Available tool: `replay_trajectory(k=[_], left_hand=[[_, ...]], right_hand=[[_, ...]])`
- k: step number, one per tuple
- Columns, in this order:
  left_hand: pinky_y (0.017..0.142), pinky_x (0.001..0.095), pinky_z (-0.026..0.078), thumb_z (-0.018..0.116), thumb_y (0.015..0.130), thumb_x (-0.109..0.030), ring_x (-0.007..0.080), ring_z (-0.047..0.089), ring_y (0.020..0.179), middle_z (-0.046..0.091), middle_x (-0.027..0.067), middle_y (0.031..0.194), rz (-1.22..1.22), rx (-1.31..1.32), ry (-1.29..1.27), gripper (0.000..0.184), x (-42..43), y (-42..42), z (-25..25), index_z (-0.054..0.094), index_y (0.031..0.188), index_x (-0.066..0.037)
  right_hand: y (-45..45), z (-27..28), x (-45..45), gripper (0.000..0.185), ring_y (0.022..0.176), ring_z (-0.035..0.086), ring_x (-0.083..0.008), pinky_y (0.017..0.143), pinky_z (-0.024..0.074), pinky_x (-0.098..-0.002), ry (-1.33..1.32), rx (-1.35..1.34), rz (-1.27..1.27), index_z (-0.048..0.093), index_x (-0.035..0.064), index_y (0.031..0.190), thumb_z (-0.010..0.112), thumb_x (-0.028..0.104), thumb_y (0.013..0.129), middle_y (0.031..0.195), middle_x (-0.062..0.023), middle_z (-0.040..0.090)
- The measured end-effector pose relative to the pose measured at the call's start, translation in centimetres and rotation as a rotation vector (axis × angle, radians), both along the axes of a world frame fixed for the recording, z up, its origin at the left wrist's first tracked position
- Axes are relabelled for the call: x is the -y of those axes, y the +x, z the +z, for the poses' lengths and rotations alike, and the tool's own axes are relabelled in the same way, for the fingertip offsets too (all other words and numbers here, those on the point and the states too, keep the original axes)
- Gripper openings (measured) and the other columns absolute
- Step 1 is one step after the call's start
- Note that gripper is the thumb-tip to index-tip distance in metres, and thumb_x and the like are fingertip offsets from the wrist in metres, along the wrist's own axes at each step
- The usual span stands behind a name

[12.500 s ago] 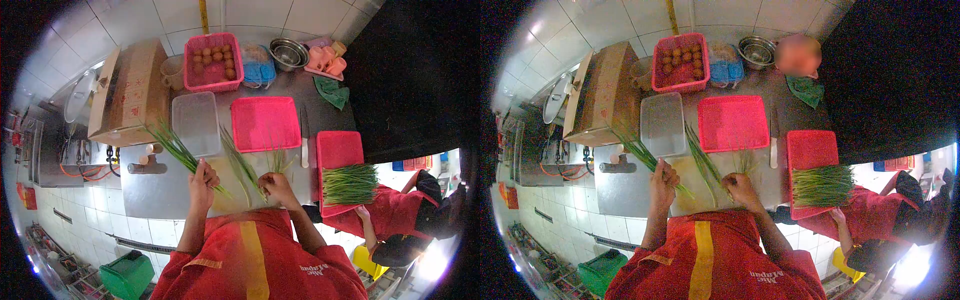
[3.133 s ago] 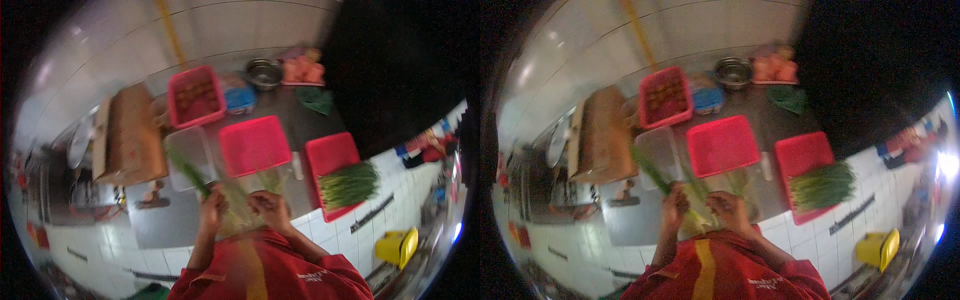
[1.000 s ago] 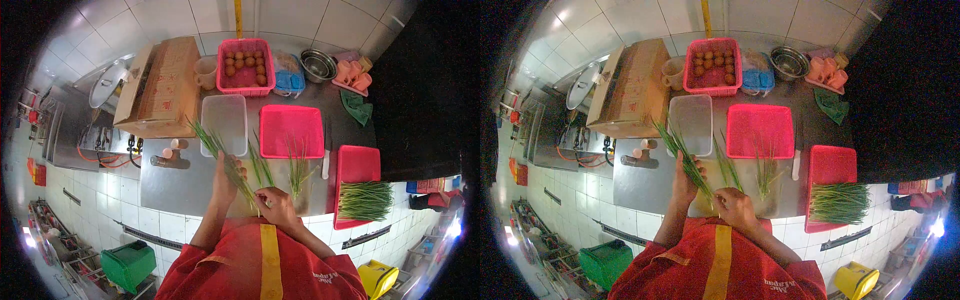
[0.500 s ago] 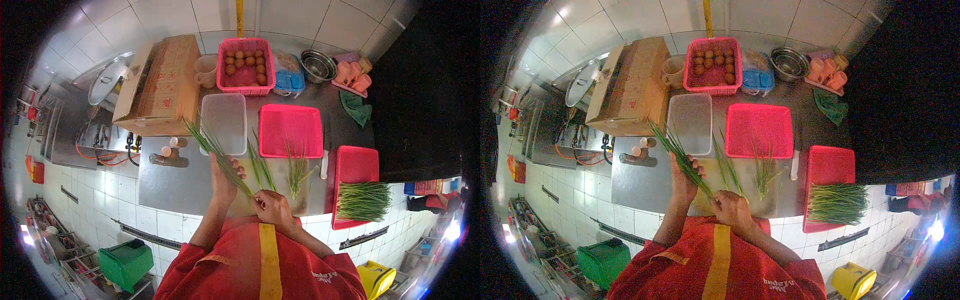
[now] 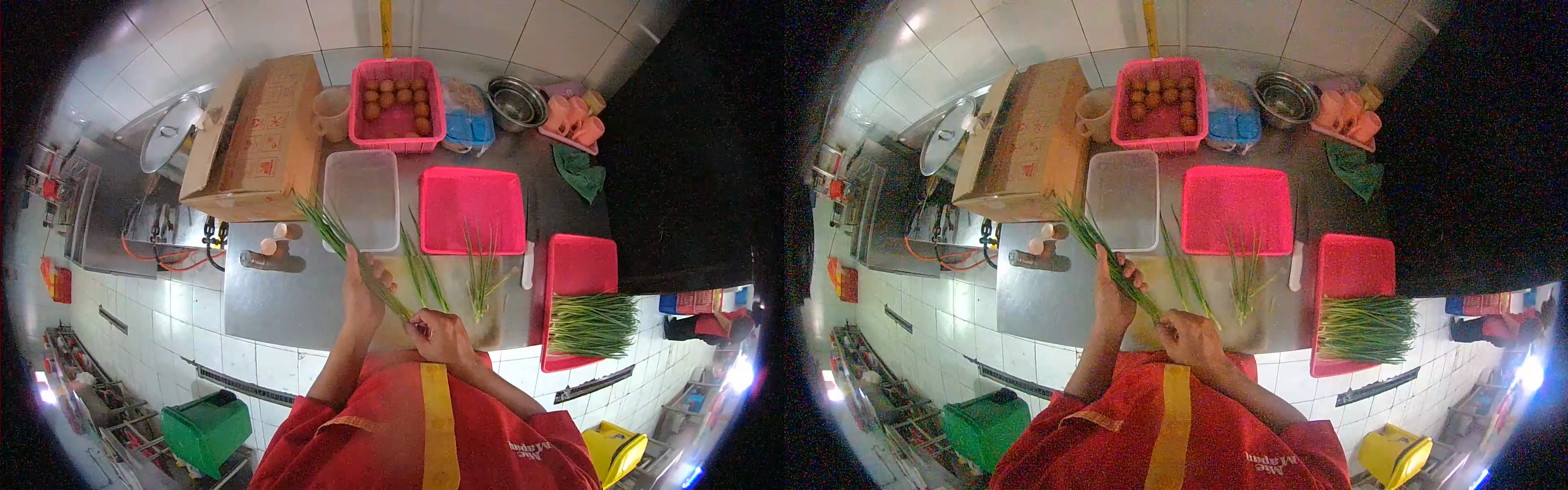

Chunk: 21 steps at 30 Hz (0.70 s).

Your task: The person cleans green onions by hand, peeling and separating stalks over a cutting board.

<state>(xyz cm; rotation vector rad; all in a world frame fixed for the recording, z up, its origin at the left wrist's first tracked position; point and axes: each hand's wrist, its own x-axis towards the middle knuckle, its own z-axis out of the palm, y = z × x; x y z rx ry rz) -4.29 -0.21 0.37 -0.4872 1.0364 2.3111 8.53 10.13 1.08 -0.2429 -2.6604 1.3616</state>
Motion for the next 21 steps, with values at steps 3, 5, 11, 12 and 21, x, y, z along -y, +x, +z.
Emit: replay_trajectory(k=[3, 5, 11, 12, 21], left_hand=[[0.049, 0.0265, 0.031, 0.046, 0.089, -0.056, 0.0102, 0.033, 0.049, 0.034, -0.0043, 0.061, -0.012, -0.005, -0.020, 0.042, 0.4, 0.0, -0.3, 0.043, 0.075, -0.017], [0.048, 0.0253, 0.028, 0.049, 0.089, -0.054, 0.0087, 0.031, 0.049, 0.033, -0.0044, 0.062, -0.031, -0.014, -0.022, 0.040, 0.9, 0.0, -0.6, 0.043, 0.075, -0.017], [0.044, 0.0225, 0.021, 0.048, 0.092, -0.049, 0.0061, 0.021, 0.044, 0.029, -0.0066, 0.056, 0.158, -0.058, -0.010, 0.038, 2.3, -1.1, -0.3, 0.040, 0.072, -0.017], [0.044, 0.0225, 0.021, 0.048, 0.092, -0.049, 0.0061, 0.021, 0.044, 0.029, -0.0066, 0.056, 0.154, -0.054, -0.008, 0.038, 2.5, -1.3, -0.5, 0.040, 0.072, -0.017], [0.044, 0.0227, 0.022, 0.048, 0.091, -0.051, 0.0066, 0.023, 0.044, 0.029, -0.0064, 0.055, 0.107, -0.066, -0.005, 0.040, 1.9, -0.8, -1.0, 0.039, 0.072, -0.017]], right_hand=[[0.0, 0.6, -0.2, 0.011, 0.065, 0.062, -0.0318, 0.059, 0.0486, -0.0393, -0.026, 0.102, 0.032, 0.059, 0.0035, 0.080, 0.062, 0.013, 0.077, 0.074, -0.0146, 0.063], [-0.2, 1.0, -0.7, 0.011, 0.067, 0.062, -0.0318, 0.060, 0.0483, -0.0389, -0.095, 0.213, 0.054, 0.059, 0.0028, 0.080, 0.062, 0.013, 0.077, 0.075, -0.0157, 0.062], [0.3, -5.8, -4.7, 0.011, 0.070, 0.061, -0.0354, 0.060, 0.0480, -0.0413, 0.029, 0.097, -0.223, 0.060, 0.0033, 0.082, 0.061, 0.014, 0.077, 0.076, -0.0184, 0.061], [0.7, -7.5, -5.4, 0.011, 0.070, 0.061, -0.0354, 0.060, 0.0480, -0.0413, 0.032, 0.100, -0.227, 0.060, 0.0033, 0.082, 0.061, 0.014, 0.077, 0.076, -0.0184, 0.061], [2.5, -12.5, -5.3, 0.011, 0.071, 0.062, -0.0354, 0.062, 0.0491, -0.0421, 0.206, 0.076, -0.280, 0.061, 0.0017, 0.078, 0.066, 0.010, 0.072, 0.073, -0.0172, 0.063]])
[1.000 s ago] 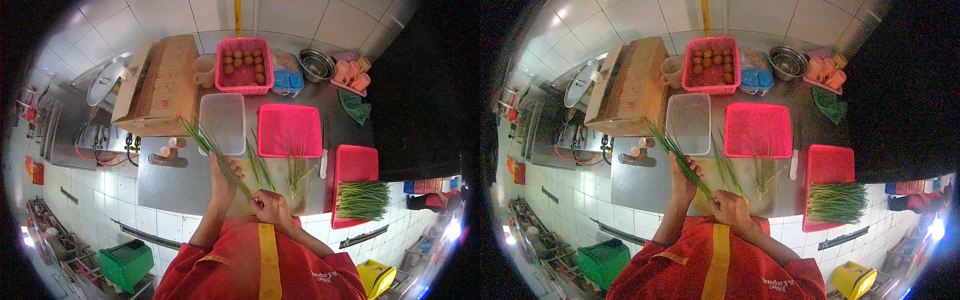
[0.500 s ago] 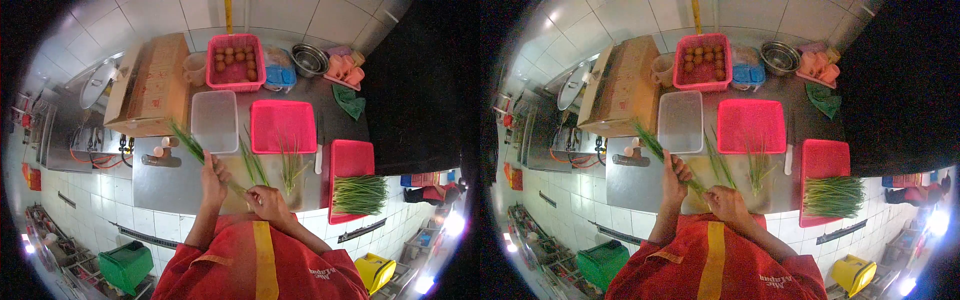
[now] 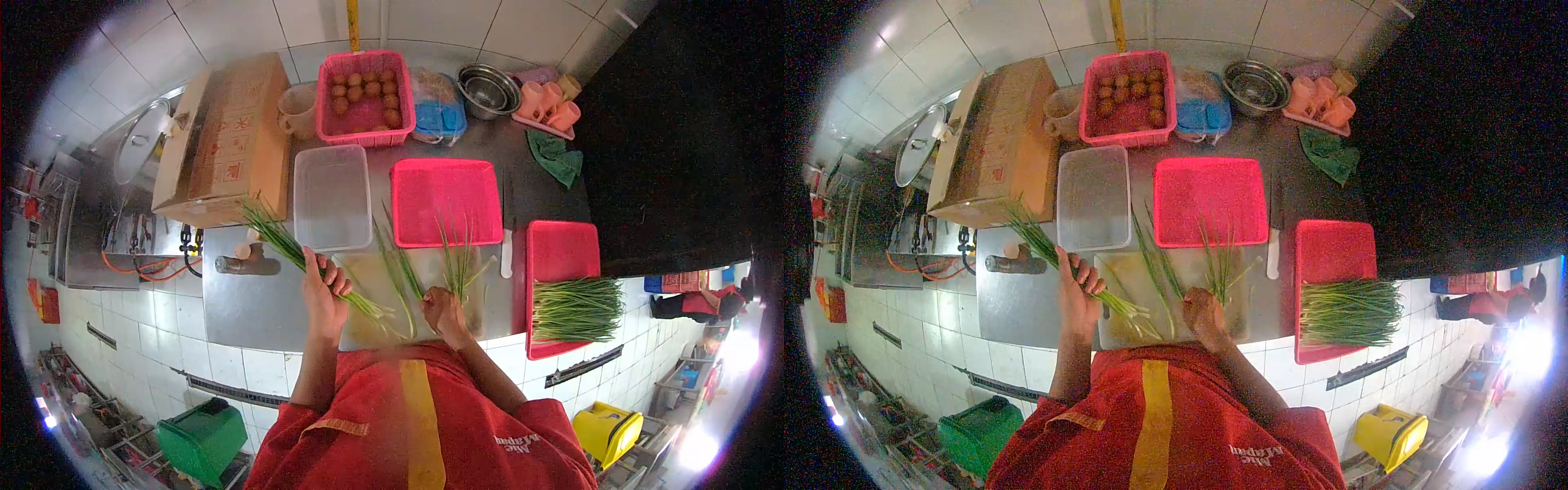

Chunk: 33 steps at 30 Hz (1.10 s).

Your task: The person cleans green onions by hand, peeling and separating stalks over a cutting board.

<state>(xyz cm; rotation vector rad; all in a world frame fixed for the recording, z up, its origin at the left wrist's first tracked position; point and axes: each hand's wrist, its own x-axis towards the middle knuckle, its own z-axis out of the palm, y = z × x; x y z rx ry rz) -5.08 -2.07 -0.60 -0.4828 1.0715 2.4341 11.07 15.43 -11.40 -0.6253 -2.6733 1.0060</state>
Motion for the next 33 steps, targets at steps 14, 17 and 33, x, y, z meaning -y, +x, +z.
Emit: replay_trajectory(k=[14, 17, 33], left_hand=[[0.047, 0.0262, 0.028, 0.045, 0.092, -0.052, 0.0097, 0.030, 0.048, 0.031, -0.0044, 0.058, -0.161, 0.063, 0.040, 0.040, -1.3, 0.8, -0.1, 0.041, 0.074, -0.016], [0.048, 0.0271, 0.029, 0.044, 0.091, -0.053, 0.0113, 0.032, 0.049, 0.032, -0.0041, 0.058, -0.155, 0.090, -0.032, 0.042, -2.0, 1.0, 0.0, 0.041, 0.074, -0.015], [0.057, 0.0323, 0.042, 0.046, 0.089, -0.057, 0.0155, 0.045, 0.056, 0.039, -0.0020, 0.064, -0.211, 0.114, 0.040, 0.043, -2.7, 1.9, 0.2, 0.043, 0.078, -0.015]], right_hand=[[-2.0, 12.5, -0.6, 0.018, 0.058, 0.052, -0.0068, 0.053, 0.0439, -0.0211, -1.016, 0.175, 0.066, 0.059, -0.0028, 0.103, 0.058, 0.006, 0.088, 0.082, -0.0047, 0.065], [-2.4, 13.1, 0.4, 0.022, 0.060, 0.054, -0.0069, 0.055, 0.0453, -0.0224, -0.988, 0.056, 0.124, 0.062, -0.0021, 0.099, 0.061, 0.016, 0.087, 0.082, -0.0054, 0.067], [-4.3, 13.2, 4.8, 0.013, 0.074, 0.061, -0.0378, 0.065, 0.0478, -0.0428, -0.359, -0.025, 0.302, 0.059, 0.0007, 0.086, 0.059, 0.012, 0.080, 0.081, -0.0196, 0.062]])
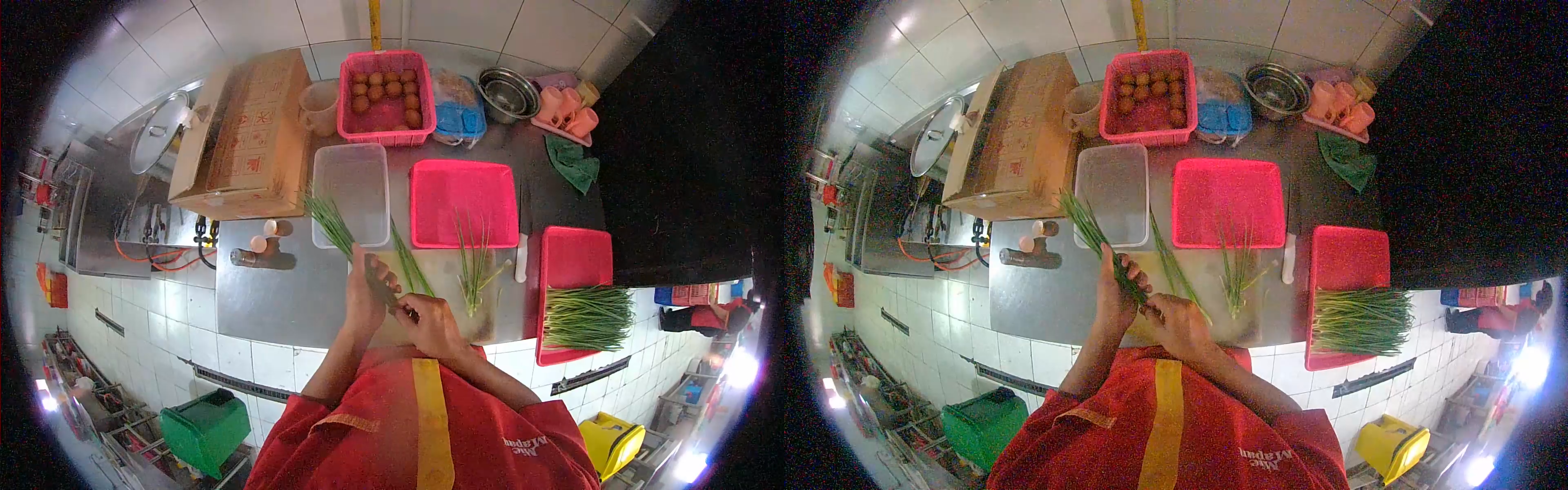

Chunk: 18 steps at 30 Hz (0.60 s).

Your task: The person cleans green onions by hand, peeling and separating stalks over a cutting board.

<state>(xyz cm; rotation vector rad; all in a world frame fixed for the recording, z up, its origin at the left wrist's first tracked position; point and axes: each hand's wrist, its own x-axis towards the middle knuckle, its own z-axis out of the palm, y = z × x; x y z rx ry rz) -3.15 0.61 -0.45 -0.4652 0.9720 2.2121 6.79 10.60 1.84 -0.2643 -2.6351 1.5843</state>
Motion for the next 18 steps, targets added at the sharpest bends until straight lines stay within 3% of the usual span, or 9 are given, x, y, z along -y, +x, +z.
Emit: replay_trajectory(k=[6, 8, 18], left_hand=[[0.047, 0.0258, 0.031, 0.051, 0.092, -0.044, 0.0081, 0.032, 0.048, 0.030, -0.0063, 0.056, 0.025, -0.042, -0.118, 0.038, -0.3, 0.3, 0.0, 0.040, 0.068, -0.016], [0.046, 0.0261, 0.029, 0.052, 0.092, -0.042, 0.0080, 0.031, 0.047, 0.029, -0.0065, 0.055, 0.021, -0.064, -0.129, 0.039, -0.2, 0.3, -0.2, 0.039, 0.066, -0.016], [0.040, 0.0259, 0.024, 0.053, 0.093, -0.035, 0.0070, 0.026, 0.042, 0.030, -0.0064, 0.053, 0.098, -0.053, -0.193, 0.037, -0.7, 0.5, 0.2, 0.038, 0.065, -0.015]], right_hand=[[0.0, -0.3, 0.2, 0.013, 0.073, 0.061, -0.0372, 0.065, 0.0481, -0.0440, 0.041, 0.097, -0.028, 0.056, 0.0019, 0.084, 0.061, 0.014, 0.079, 0.079, -0.0184, 0.062], [0.0, -0.9, 0.3, 0.009, 0.060, 0.062, -0.0247, 0.056, 0.0474, -0.0345, 0.046, 0.048, -0.069, 0.061, 0.0004, 0.083, 0.062, 0.006, 0.076, 0.068, -0.0150, 0.061], [0.2, -1.2, 0.1, 0.011, 0.063, 0.063, -0.0269, 0.058, 0.0480, -0.0348, 0.101, 0.050, -0.054, 0.061, 0.0015, 0.084, 0.062, 0.006, 0.074, 0.072, -0.0155, 0.064]])
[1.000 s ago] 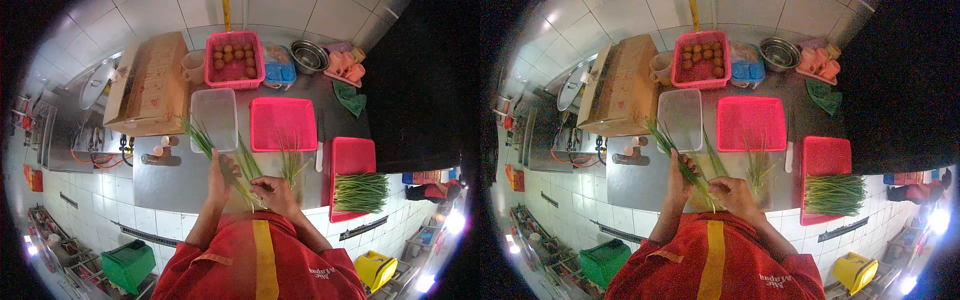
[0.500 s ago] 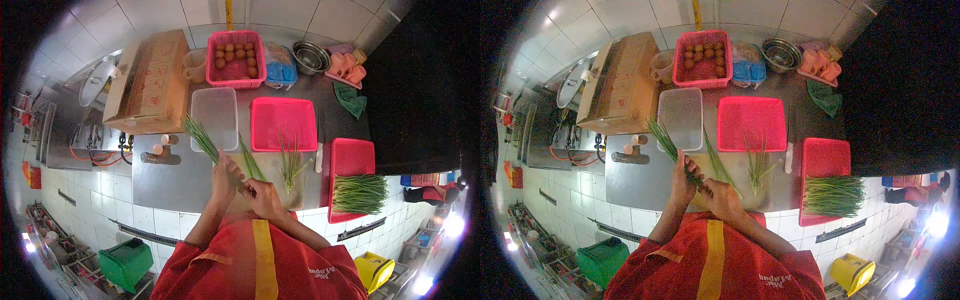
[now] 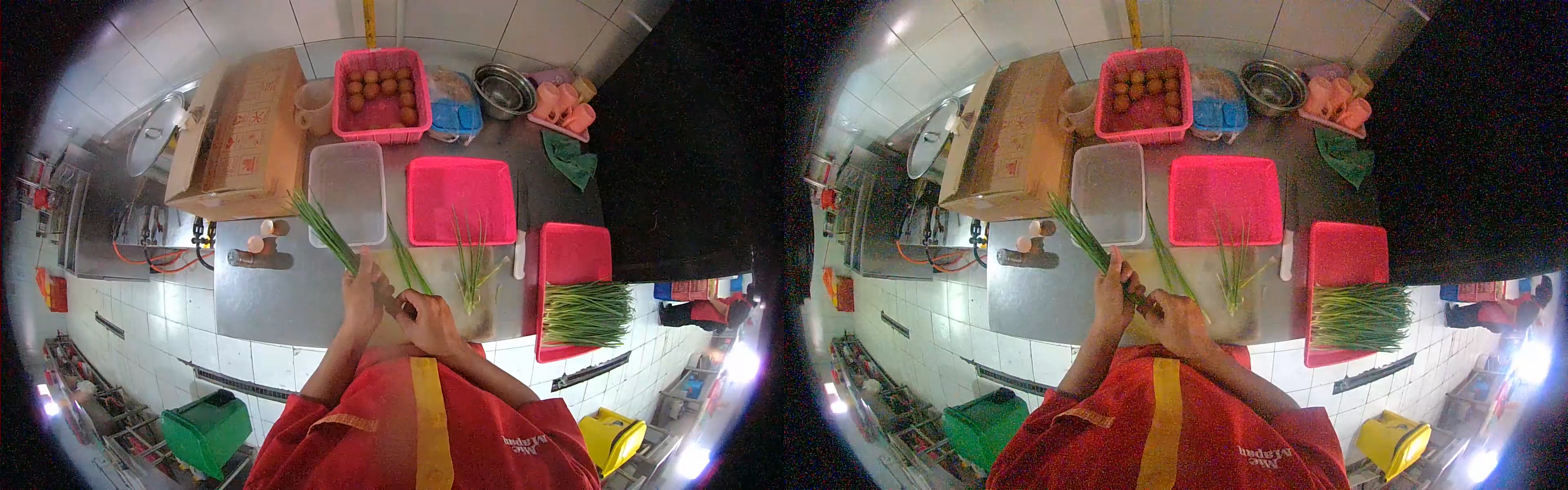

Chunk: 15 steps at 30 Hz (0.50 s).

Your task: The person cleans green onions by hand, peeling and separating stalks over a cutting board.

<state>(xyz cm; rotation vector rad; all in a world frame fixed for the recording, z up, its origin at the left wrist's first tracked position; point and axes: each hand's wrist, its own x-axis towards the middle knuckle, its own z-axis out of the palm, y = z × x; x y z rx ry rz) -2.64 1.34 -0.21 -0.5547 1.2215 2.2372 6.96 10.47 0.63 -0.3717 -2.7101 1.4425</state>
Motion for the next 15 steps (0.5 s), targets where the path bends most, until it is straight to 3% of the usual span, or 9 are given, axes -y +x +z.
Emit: replay_trajectory(k=[6, 8, 10, 12, 15], left_hand=[[0.040, 0.0232, 0.023, 0.053, 0.093, -0.036, 0.0053, 0.025, 0.042, 0.028, -0.0079, 0.054, 0.001, -0.019, 0.032, 0.038, 1.0, -0.4, -0.5, 0.035, 0.065, -0.017], [0.040, 0.0228, 0.022, 0.054, 0.092, -0.037, 0.0049, 0.025, 0.042, 0.028, -0.0082, 0.054, 0.027, -0.026, 0.019, 0.039, 1.7, -1.0, -0.1, 0.036, 0.065, -0.017], [0.041, 0.0224, 0.021, 0.055, 0.091, -0.039, 0.0046, 0.025, 0.042, 0.029, -0.0085, 0.054, 0.056, -0.034, 0.005, 0.039, 2.4, -1.6, 0.0, 0.036, 0.065, -0.017], [0.041, 0.0220, 0.020, 0.057, 0.089, -0.042, 0.0048, 0.025, 0.043, 0.029, -0.0084, 0.055, 0.084, -0.113, 0.074, 0.040, 3.2, -2.0, -0.2, 0.037, 0.065, -0.017], [0.042, 0.0221, 0.021, 0.056, 0.089, -0.044, 0.0053, 0.025, 0.043, 0.028, -0.0080, 0.055, 0.076, -0.118, 0.066, 0.039, 3.5, -2.1, -0.8, 0.039, 0.066, -0.018]], right_hand=[[-0.1, 0.8, -0.9, 0.015, 0.063, 0.064, -0.0234, 0.057, 0.0483, -0.0327, -0.033, 0.069, 0.001, 0.061, 0.0007, 0.081, 0.067, 0.014, 0.078, 0.072, -0.0152, 0.064], [0.3, -0.9, -2.6, 0.019, 0.071, 0.064, -0.0322, 0.062, 0.0496, -0.0399, -0.051, -0.012, -0.160, 0.064, 0.0046, 0.085, 0.064, 0.023, 0.080, 0.076, -0.0166, 0.064], [0.9, -2.7, -4.7, 0.016, 0.072, 0.064, -0.0319, 0.064, 0.0497, -0.0391, -0.012, 0.001, -0.218, 0.065, 0.0049, 0.084, 0.064, 0.020, 0.079, 0.077, -0.0157, 0.065], [2.0, -5.9, -6.6, 0.010, 0.064, 0.064, -0.0231, 0.059, 0.0483, -0.0326, 0.098, 0.070, -0.233, 0.063, 0.0006, 0.080, 0.065, 0.011, 0.079, 0.071, -0.0147, 0.064], [3.5, -7.6, -6.5, 0.012, 0.067, 0.063, -0.0276, 0.061, 0.0483, -0.0361, 0.146, 0.155, -0.218, 0.063, 0.0015, 0.079, 0.067, 0.012, 0.077, 0.071, -0.0151, 0.063]])
